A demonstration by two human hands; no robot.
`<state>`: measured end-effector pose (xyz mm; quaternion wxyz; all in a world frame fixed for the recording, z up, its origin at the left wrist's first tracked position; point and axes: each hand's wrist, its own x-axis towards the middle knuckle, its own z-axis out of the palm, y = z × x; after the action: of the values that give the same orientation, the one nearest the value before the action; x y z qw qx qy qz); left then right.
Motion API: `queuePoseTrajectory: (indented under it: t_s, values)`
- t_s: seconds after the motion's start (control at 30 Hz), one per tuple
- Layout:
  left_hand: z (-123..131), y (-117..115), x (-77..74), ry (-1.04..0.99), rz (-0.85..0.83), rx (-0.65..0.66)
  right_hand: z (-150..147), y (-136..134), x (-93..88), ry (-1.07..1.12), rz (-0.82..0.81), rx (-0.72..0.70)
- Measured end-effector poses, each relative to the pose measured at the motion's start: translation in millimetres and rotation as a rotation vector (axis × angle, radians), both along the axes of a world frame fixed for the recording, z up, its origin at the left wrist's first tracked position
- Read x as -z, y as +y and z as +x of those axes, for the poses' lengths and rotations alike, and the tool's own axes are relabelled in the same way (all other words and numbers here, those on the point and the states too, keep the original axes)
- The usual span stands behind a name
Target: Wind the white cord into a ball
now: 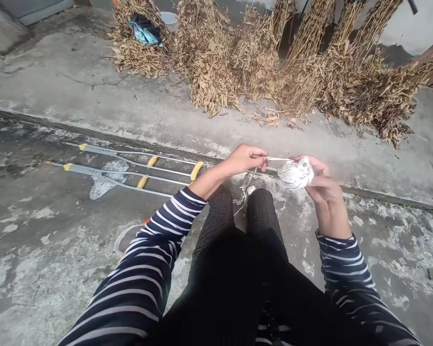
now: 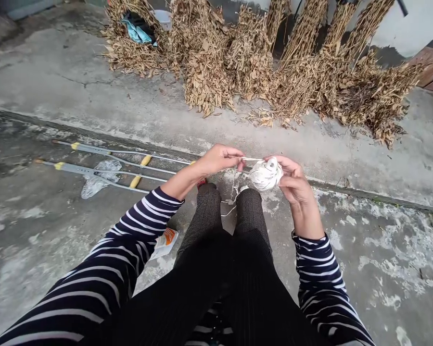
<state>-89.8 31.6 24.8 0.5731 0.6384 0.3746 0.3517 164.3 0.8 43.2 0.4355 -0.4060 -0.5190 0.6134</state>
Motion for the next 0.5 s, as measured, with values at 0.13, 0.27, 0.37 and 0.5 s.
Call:
queuePoseTrajectory:
  t_s: [0.13,0.27,0.37,0.5]
  values:
    - [-18,1,16.0,0.12,0.005,-0.047,2,-12,-5.0,0.021,0.027,0.077]
    - [-44,3,40.3,0.263,0.013,-0.104,11,-24,-12.2,0.088,0.057,0.153]
    - [-62,9,60.2,0.34,-0.014,-0.186,16,-32,-18.4,0.093,0.057,0.206]
    - [-79,27,90.5,0.389,-0.047,-0.296,13,-39,-28.1,0.216,0.09,0.285]
